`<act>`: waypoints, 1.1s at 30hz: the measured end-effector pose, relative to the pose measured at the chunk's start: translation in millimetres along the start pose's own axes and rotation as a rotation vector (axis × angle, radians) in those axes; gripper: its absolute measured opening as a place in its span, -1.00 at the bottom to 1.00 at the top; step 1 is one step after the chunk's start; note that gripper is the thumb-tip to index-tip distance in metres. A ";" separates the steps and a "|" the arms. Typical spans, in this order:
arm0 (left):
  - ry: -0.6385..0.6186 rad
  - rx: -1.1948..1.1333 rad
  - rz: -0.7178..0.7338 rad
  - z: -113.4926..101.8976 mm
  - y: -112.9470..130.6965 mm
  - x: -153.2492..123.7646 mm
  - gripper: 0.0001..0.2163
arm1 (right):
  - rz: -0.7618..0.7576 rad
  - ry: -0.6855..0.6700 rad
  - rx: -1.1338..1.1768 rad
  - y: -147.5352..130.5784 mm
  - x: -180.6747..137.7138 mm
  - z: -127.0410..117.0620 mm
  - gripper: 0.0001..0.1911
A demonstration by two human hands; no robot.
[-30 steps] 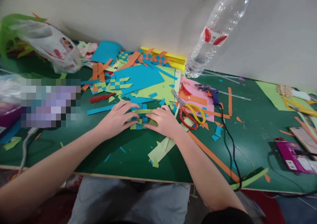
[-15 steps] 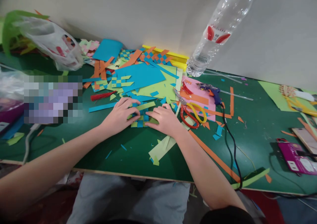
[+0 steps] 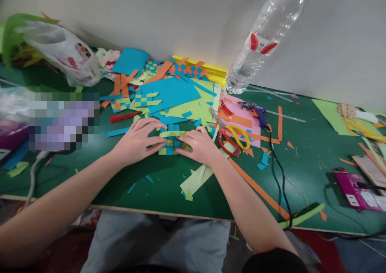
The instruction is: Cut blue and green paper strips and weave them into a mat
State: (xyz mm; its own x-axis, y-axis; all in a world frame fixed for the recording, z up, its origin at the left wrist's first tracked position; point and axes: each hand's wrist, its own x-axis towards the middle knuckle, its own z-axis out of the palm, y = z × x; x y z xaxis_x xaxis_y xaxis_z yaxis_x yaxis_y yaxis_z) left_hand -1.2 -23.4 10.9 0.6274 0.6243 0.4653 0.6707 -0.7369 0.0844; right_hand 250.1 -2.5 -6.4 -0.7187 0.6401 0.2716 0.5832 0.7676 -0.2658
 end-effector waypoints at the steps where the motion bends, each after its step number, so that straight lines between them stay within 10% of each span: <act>1: -0.015 0.011 0.023 -0.7 -1.7 -0.1 -0.84 | -0.001 0.001 0.000 -0.3 0.0 -0.2 -0.59; 19: -0.151 0.030 0.128 6.1 3.3 2.3 -0.78 | -0.005 0.003 -0.008 -1.9 1.3 -1.7 -0.58; 28: 0.181 0.073 0.087 -6.8 -4.9 2.2 -0.87 | -0.022 0.005 -0.030 -0.4 -0.2 -0.9 -0.58; 33: 0.126 0.112 0.157 -15.3 -19.6 -1.8 -0.89 | -0.013 -0.004 -0.026 -1.8 0.2 -2.6 -0.56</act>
State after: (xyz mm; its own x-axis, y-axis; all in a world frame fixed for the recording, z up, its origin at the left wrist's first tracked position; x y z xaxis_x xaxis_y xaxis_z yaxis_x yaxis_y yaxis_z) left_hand -21.6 -14.1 21.9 0.6781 0.4618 0.5718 0.6127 -0.7848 -0.0927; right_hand 249.9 -3.7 -3.5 -0.7280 0.6297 0.2712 0.5833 0.7767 -0.2378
